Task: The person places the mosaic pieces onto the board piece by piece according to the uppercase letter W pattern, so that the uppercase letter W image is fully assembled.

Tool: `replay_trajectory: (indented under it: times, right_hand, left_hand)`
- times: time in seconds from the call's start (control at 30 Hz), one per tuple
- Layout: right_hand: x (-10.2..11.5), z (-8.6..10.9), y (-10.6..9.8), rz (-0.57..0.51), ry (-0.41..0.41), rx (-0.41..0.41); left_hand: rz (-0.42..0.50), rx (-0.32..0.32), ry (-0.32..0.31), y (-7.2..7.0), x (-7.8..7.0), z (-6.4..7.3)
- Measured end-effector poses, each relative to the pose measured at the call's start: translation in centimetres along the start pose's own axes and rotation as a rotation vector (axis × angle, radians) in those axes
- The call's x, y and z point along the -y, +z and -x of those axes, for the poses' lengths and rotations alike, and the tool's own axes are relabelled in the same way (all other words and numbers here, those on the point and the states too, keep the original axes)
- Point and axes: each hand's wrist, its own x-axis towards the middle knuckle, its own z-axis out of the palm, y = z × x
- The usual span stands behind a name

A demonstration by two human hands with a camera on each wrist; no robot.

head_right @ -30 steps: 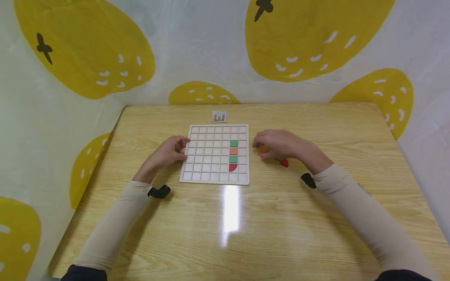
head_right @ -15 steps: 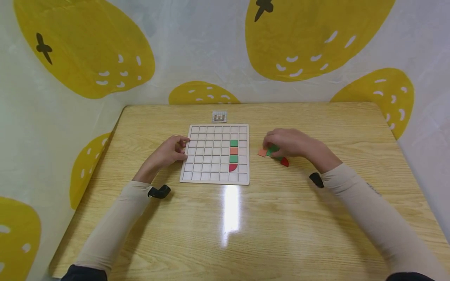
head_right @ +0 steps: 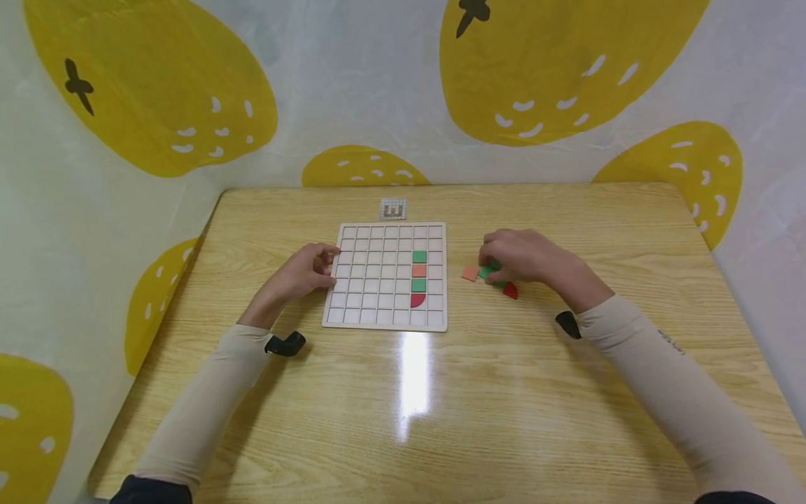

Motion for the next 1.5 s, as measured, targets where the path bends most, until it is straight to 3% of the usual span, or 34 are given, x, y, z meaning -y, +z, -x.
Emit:
replay_trajectory:
  times: [0.4,0.83,1.13,1.5]
  right_hand:
    - [0.5,0.1,-0.2,0.018,0.044,-0.038]
    - [-0.2,-0.9,0.0,0.012,0.067,0.015]
    - [-0.5,-1.3,-0.2,0.015,0.048,0.016]
    - [-0.5,-1.4,-0.5,0.012,0.083,0.023]
  left_hand:
    - [0.01,-0.005,-0.005,0.0,0.0,-0.1]
    - [-0.013,-0.008,-0.007,0.1,0.1,-0.1]
    - [-0.004,-0.006,-0.011,0.1,0.0,-0.1]
    - [-0.012,-0.001,0.001,0.0,0.1,-0.2]
